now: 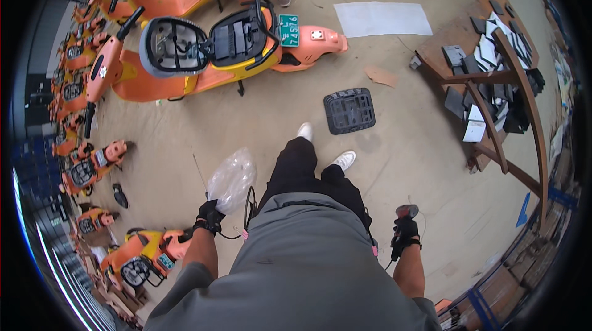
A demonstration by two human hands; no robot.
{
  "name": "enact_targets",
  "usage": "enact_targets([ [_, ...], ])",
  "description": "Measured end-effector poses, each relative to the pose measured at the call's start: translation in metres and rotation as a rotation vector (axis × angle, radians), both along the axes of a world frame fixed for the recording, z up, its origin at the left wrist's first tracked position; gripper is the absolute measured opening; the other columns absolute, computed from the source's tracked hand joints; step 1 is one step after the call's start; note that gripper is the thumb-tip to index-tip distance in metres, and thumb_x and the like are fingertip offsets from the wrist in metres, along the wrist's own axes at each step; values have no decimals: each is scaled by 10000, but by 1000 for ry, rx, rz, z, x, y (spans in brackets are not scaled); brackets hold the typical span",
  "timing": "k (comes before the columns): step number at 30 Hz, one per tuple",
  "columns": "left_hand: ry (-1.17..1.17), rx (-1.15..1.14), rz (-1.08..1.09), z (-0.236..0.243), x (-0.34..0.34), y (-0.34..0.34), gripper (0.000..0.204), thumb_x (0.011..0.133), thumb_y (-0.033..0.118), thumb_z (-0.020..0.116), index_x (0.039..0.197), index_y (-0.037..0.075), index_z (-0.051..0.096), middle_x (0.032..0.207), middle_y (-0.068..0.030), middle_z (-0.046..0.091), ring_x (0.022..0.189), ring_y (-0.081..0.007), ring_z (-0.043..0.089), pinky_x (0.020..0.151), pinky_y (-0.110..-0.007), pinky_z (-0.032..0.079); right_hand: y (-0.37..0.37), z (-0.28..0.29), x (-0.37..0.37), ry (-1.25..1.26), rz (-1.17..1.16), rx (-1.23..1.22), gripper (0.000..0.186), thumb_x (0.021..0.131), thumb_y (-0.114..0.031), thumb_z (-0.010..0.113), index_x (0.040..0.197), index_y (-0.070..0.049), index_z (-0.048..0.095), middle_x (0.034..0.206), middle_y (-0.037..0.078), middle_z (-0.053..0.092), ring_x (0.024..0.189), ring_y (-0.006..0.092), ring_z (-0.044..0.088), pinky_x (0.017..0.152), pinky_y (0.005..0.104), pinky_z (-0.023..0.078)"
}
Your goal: The person unscrews and removes a license plate from a pink scooter using a power drill. The person then picks up a plastic bag and walks across a service bay filled with scooters to a second pink scooter, where they use the drill on the rear fender and handle small parts.
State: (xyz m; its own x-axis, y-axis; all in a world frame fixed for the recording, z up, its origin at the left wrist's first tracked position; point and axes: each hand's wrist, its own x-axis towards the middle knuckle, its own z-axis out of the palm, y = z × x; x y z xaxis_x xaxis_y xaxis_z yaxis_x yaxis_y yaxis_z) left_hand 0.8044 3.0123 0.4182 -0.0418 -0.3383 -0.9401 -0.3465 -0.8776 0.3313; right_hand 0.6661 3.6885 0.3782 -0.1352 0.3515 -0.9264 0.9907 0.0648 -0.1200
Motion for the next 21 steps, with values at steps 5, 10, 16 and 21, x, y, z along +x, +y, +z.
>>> enact_targets([
  [5,13,78,135,-16,54,28,363,869,104,494,1222,29,457,1160,-148,559,1051,-254,557,933,-369,450,-5,8,-65,23,251,-2,106,733,-140,632,806,-70,601,610,53,553,476,181,495,441,328,382],
  [10,-55,67,180,-21,40,46,307,883,112,447,1168,18,512,1112,-141,594,1001,-216,575,883,-342,463,-24,-1,-103,46,524,-22,155,718,-148,659,808,-26,626,637,71,603,546,181,572,474,329,416],
  [16,136,118,101,-45,-12,41,308,896,112,437,1179,10,501,1132,-145,582,1008,-221,570,881,-342,467,-33,-6,-130,-74,401,-12,137,715,-151,659,773,-28,652,620,84,596,535,205,572,468,348,409],
  [21,31,57,132,-39,-63,36,275,883,116,498,1125,-11,525,1087,-167,594,965,-265,597,850,-339,501,-68,40,-198,-101,318,61,119,703,-77,653,811,-27,651,639,89,598,536,207,561,477,348,408],
])
